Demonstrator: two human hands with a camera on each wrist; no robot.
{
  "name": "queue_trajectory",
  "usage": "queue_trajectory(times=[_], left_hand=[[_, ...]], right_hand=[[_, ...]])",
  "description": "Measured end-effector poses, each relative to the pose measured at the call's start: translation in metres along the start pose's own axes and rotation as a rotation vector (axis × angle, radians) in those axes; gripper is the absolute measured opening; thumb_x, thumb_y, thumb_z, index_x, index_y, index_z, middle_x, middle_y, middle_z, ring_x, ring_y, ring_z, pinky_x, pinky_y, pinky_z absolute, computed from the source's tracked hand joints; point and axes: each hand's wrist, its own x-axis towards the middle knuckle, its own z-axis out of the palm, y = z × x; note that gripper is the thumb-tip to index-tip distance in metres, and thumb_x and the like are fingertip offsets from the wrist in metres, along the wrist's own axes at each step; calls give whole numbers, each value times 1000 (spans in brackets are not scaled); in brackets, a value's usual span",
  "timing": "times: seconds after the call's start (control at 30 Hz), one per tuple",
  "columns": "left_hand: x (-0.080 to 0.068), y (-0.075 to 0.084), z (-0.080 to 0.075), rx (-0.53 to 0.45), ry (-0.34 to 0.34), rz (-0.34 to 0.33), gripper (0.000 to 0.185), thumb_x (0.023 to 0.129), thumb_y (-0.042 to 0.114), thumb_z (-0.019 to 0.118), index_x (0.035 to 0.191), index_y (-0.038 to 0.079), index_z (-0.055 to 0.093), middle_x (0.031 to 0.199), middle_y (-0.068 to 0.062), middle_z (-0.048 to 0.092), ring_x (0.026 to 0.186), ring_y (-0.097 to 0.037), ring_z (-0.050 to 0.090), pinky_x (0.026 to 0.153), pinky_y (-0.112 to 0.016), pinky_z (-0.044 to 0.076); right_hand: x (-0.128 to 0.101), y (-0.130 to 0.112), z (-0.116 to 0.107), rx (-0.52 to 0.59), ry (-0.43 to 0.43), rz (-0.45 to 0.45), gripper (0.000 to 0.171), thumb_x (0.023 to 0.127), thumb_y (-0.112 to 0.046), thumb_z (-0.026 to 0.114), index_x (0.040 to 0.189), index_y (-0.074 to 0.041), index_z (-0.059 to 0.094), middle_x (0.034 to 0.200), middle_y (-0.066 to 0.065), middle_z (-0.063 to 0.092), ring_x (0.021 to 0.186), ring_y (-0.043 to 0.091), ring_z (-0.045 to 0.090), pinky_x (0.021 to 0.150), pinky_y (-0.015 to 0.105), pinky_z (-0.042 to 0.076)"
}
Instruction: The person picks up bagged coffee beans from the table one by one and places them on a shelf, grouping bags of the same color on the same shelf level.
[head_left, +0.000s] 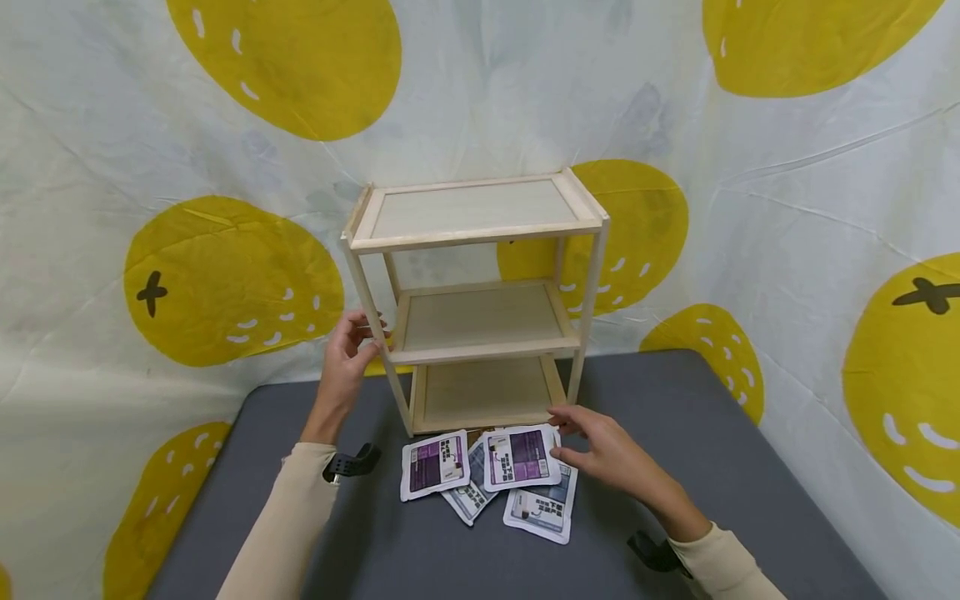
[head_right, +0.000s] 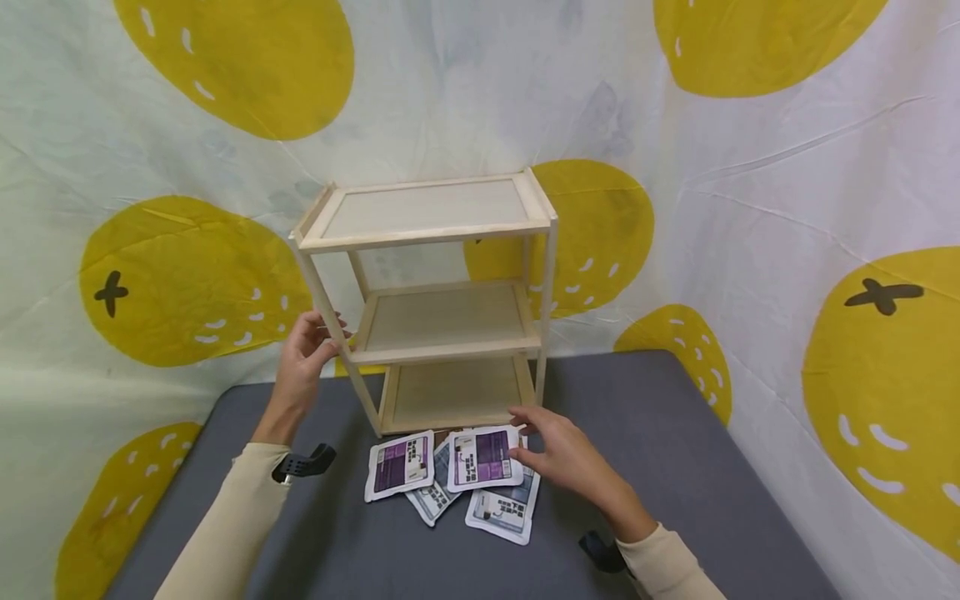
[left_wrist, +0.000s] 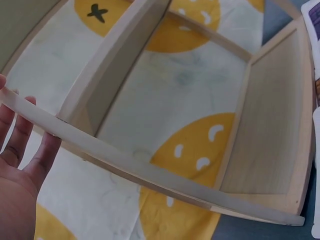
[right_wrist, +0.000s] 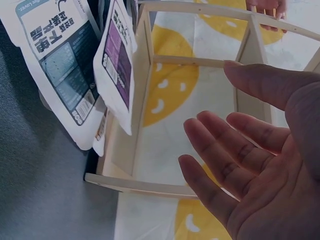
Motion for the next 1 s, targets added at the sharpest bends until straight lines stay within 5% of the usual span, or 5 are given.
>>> queue_trajectory(times=[0.13, 0.4, 0.63, 1.0], left_hand=[[-1, -1, -2, 27, 7, -2, 34, 96, -8, 57, 129, -4, 54, 112, -7, 60, 102, -32, 59, 82, -28, 56], [-2, -1, -2, 29, 22, -42, 32, 97, -5, 60, 128, -4, 54, 114, -9, 59, 101, -22, 61, 82, -27, 56], [-1, 1, -2, 21, 31, -54, 31, 97, -5, 59, 127, -3, 55, 119, -28, 52, 101, -21, 60, 83, -27, 56], [-1, 1, -2, 27, 18, -60, 30, 98, -4, 58, 128, -2, 54, 120, -30, 51, 101, -21, 60, 86, -27, 56]], right_hand=[[2, 6, 5, 18, -13, 9, 56, 86, -11, 80, 136, -2, 58, 124, 15, 69, 102, 33, 71, 86, 44, 57], [9, 20, 20, 70, -29, 9, 55, 84, -11, 82, 134, -2, 60, 129, 13, 67, 113, 33, 67, 88, 55, 55], [15, 34, 31, 117, -69, -8, 57, 86, -13, 81, 137, -2, 59, 135, 12, 63, 121, 34, 61, 95, 58, 51], [21, 49, 47, 89, -47, -57, 59, 80, -14, 86, 133, -1, 62, 131, 15, 64, 120, 35, 61, 100, 55, 48]])
